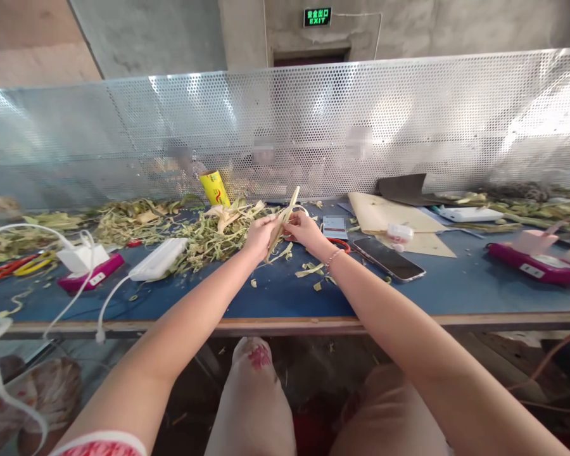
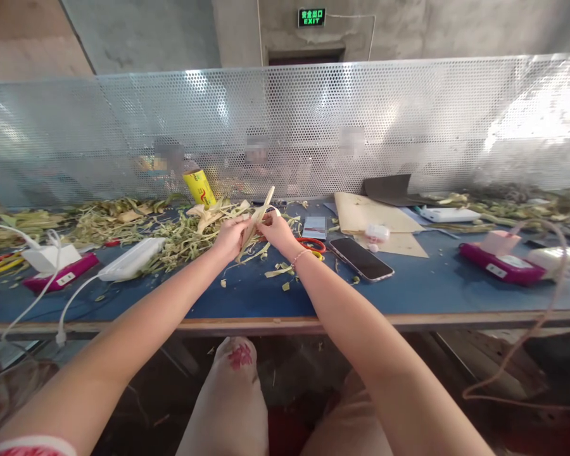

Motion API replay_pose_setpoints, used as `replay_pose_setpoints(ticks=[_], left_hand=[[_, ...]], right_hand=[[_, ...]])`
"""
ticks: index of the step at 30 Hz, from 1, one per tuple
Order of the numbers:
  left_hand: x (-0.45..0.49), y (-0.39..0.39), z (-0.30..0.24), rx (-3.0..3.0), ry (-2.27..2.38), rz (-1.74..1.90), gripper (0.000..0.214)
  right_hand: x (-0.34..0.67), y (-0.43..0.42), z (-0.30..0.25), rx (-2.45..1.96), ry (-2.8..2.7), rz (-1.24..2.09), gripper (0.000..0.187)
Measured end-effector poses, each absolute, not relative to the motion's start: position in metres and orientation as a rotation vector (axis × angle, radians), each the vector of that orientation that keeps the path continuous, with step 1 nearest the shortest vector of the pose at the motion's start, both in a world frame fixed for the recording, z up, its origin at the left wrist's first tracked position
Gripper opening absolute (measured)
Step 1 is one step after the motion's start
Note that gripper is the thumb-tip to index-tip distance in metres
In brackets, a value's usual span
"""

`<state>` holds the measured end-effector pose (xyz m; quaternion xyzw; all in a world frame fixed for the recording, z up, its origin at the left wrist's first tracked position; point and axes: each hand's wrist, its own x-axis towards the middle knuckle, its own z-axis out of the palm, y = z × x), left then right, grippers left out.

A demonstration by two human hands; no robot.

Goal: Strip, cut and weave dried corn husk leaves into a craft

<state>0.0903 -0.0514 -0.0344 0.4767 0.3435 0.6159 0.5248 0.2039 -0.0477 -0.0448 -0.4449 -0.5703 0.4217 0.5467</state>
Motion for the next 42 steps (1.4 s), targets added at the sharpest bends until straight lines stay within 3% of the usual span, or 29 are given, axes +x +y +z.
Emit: replay_pose_setpoints(ticks=[10, 19, 27, 30, 37, 42], left_hand=[[0.089, -0.054, -0.030, 1.283, 0.906, 1.473, 0.032], [0.086, -0.050, -0.032, 1.311, 1.015, 1.535, 0.012], [0.088, -0.050, -0.034, 1.286, 1.007, 1.505, 0.013], [0.087, -0.048, -0.035, 1.335, 1.001, 1.542, 0.015], [0.089, -0.049, -0.035, 1.289, 0.956, 1.540, 0.021], [0.090, -0.050, -0.036, 1.248, 0.894, 1.523, 0.026]], right_hand=[[0.207, -0.051, -0.038, -0.998, -1.121, 1.144, 0.013], [0.208, -0.049, -0.037, -1.038, -1.083, 1.119, 0.014], [0.206, -0.058, -0.036, -0.856, -1.233, 1.190, 0.010], [0.205, -0.059, -0.038, -0.801, -1.261, 1.236, 0.017], [0.207, -0.048, -0.044, -0.885, -1.201, 0.970, 0.023], [0.208, -0.050, -0.042, -0.867, -1.211, 0.973, 0.027]])
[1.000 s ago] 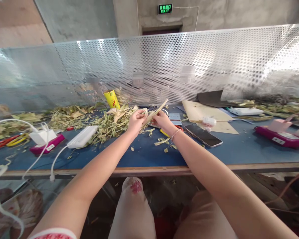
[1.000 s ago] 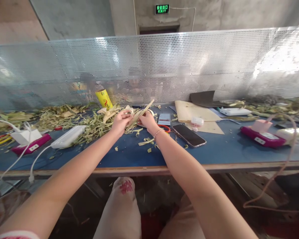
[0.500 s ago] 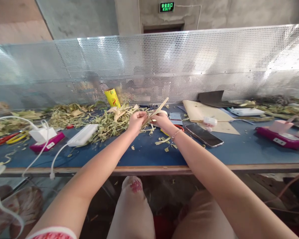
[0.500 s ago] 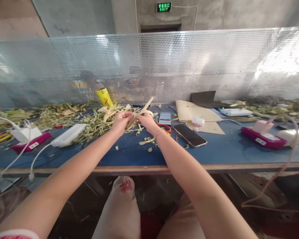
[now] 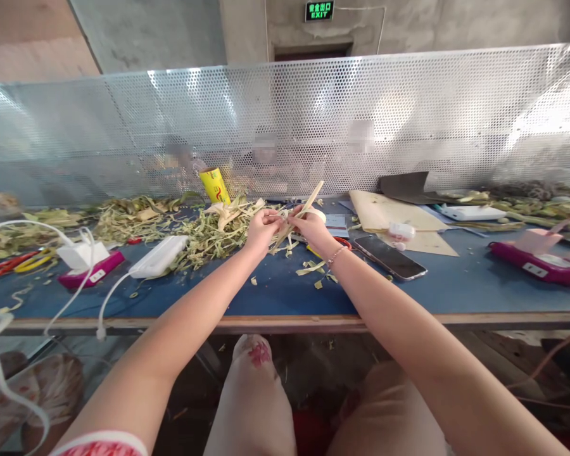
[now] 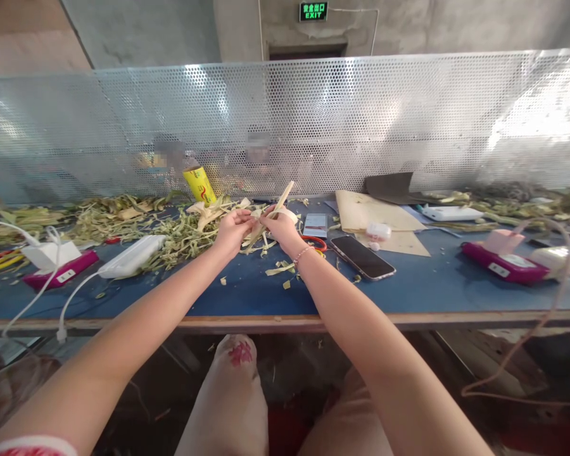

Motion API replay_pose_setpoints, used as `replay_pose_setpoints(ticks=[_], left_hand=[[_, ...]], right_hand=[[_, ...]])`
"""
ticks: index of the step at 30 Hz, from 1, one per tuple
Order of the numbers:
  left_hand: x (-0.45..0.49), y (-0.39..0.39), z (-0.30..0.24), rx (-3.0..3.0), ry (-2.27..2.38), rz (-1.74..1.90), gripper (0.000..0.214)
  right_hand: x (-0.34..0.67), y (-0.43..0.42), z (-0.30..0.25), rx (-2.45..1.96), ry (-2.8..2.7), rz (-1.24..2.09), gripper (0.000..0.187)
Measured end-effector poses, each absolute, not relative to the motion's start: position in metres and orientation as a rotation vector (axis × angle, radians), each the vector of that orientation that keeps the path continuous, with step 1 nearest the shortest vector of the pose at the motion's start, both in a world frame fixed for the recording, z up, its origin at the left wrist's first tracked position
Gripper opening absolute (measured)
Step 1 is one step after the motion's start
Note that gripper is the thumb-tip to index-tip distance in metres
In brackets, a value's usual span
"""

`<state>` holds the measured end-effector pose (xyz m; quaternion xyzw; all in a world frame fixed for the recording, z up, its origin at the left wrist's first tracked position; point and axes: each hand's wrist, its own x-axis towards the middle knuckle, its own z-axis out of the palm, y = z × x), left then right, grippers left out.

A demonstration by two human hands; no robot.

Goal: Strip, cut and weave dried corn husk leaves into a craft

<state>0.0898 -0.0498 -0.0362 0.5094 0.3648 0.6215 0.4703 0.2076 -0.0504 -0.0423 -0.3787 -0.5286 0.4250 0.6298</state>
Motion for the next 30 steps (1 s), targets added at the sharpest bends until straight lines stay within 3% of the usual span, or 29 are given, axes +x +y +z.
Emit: replay_pose_setpoints(ticks=[30], left_hand=[[0.092, -0.060, -0.028, 1.048, 0.866, 1.464, 0.026]], right_hand=[[0.209, -0.052, -0.041, -0.875, -1.260, 0.897, 0.030]])
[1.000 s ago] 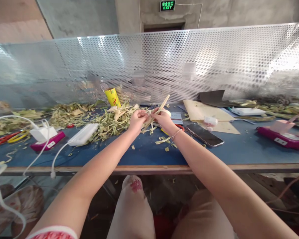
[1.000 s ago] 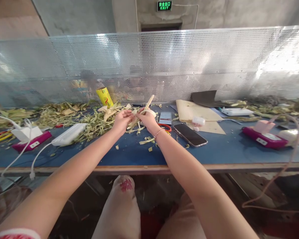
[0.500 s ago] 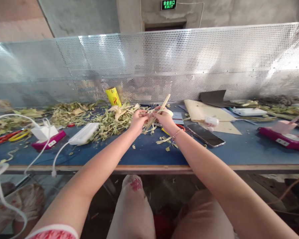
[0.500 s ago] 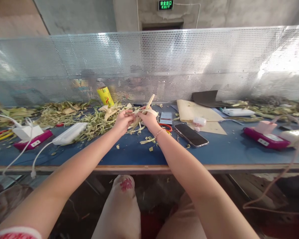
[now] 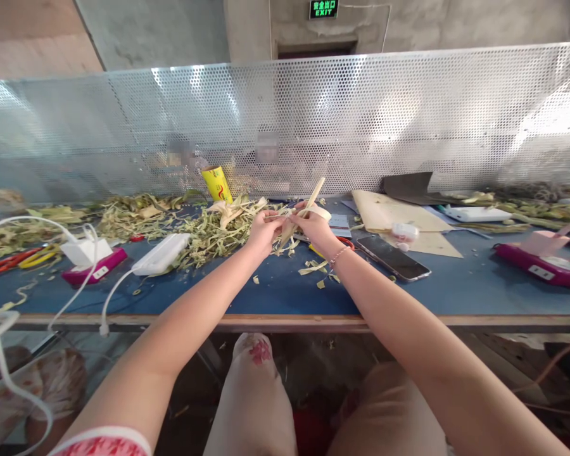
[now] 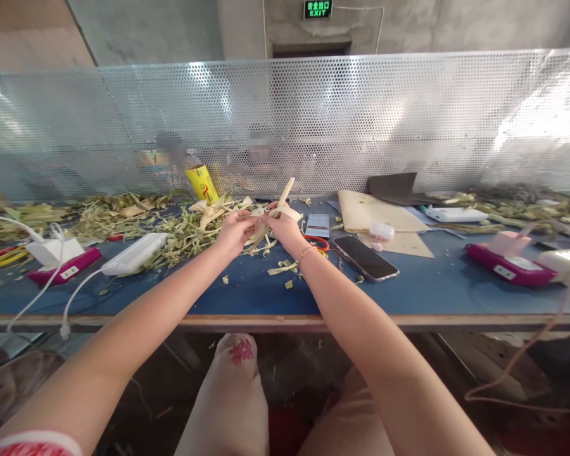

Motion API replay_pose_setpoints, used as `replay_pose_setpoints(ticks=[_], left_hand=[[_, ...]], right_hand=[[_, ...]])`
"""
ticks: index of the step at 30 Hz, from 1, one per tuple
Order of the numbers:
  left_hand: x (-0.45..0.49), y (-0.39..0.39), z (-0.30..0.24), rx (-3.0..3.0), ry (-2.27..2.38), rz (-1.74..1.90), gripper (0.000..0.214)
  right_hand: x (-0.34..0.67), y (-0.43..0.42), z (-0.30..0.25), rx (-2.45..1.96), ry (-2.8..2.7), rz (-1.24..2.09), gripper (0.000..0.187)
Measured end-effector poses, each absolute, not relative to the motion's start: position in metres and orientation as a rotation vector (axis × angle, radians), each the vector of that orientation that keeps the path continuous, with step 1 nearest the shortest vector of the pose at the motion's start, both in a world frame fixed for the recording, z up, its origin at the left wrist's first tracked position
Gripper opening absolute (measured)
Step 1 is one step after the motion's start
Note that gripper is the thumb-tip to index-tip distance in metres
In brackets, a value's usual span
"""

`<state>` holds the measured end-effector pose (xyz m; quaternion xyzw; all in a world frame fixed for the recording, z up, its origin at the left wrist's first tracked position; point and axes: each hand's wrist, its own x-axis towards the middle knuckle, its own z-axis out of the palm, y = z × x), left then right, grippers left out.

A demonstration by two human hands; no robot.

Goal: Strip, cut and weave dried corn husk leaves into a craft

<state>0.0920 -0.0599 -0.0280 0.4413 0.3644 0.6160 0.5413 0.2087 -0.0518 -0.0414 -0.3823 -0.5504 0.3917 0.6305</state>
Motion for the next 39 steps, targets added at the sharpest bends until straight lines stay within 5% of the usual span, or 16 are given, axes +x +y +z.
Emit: replay_pose_setpoints(ticks=[22, 39], left_hand=[[0.0917, -0.0580, -0.0280, 0.894, 0.776, 1.346, 0.012], [0.0927, -0.0585, -0.0296, 0.836, 0.802, 1.405, 0.021]], right_hand=[[0.2091, -0.0517, -0.0440, -0.861, -1.293, 0.884, 0.031], [0.2052, -0.0483, -0.0473, -0.790, -1.340, 0.829, 0.026]])
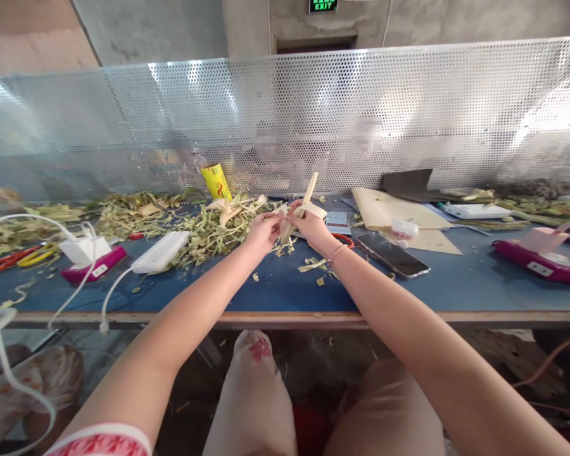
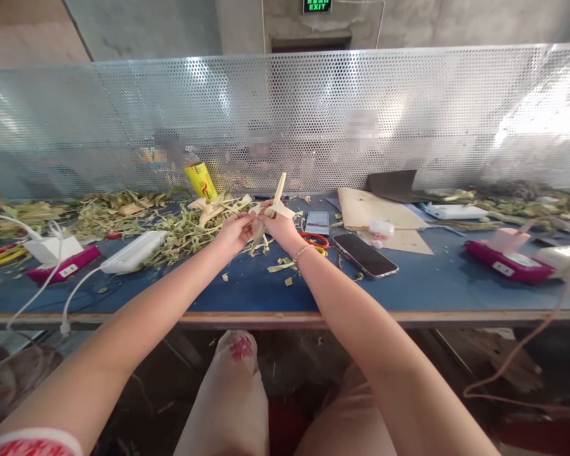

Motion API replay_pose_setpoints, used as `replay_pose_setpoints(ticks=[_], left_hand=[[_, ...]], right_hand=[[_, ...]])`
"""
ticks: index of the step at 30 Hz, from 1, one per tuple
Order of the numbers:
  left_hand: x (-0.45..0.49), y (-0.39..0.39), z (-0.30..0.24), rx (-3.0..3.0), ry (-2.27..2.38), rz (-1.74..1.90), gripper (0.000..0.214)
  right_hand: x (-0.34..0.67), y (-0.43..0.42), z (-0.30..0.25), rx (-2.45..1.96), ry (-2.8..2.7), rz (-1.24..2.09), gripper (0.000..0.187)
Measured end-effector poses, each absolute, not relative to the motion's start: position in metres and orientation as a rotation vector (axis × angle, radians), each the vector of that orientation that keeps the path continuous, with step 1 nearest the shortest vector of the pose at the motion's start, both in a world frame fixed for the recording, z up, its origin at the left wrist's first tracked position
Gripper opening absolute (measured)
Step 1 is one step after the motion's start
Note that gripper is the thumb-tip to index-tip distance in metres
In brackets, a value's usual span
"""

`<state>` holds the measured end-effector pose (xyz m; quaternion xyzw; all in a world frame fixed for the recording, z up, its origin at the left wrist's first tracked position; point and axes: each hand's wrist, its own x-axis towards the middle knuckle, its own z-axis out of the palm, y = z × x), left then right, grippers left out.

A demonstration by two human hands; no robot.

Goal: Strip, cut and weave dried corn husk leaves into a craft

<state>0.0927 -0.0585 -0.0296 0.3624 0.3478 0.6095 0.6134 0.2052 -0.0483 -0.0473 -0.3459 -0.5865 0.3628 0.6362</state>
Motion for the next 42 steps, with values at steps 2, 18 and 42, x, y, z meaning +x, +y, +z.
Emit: replay_pose_setpoints(ticks=[2, 18, 42], left_hand=[[0.093, -0.059, -0.029, 0.827, 0.806, 1.409, 0.022], [0.090, -0.052, -0.031, 0.858, 0.796, 1.406, 0.020], [0.083, -0.053, -0.036, 2.269, 1.171, 1.347, 0.034]], right_hand=[[0.205, -0.046, -0.049, -0.766, -1.349, 0.811, 0.027], [0.207, -0.050, -0.042, -0.735, -1.362, 0.763, 0.028], [0.209, -0.063, -0.027, -0.955, -0.896, 1.235, 0.012]])
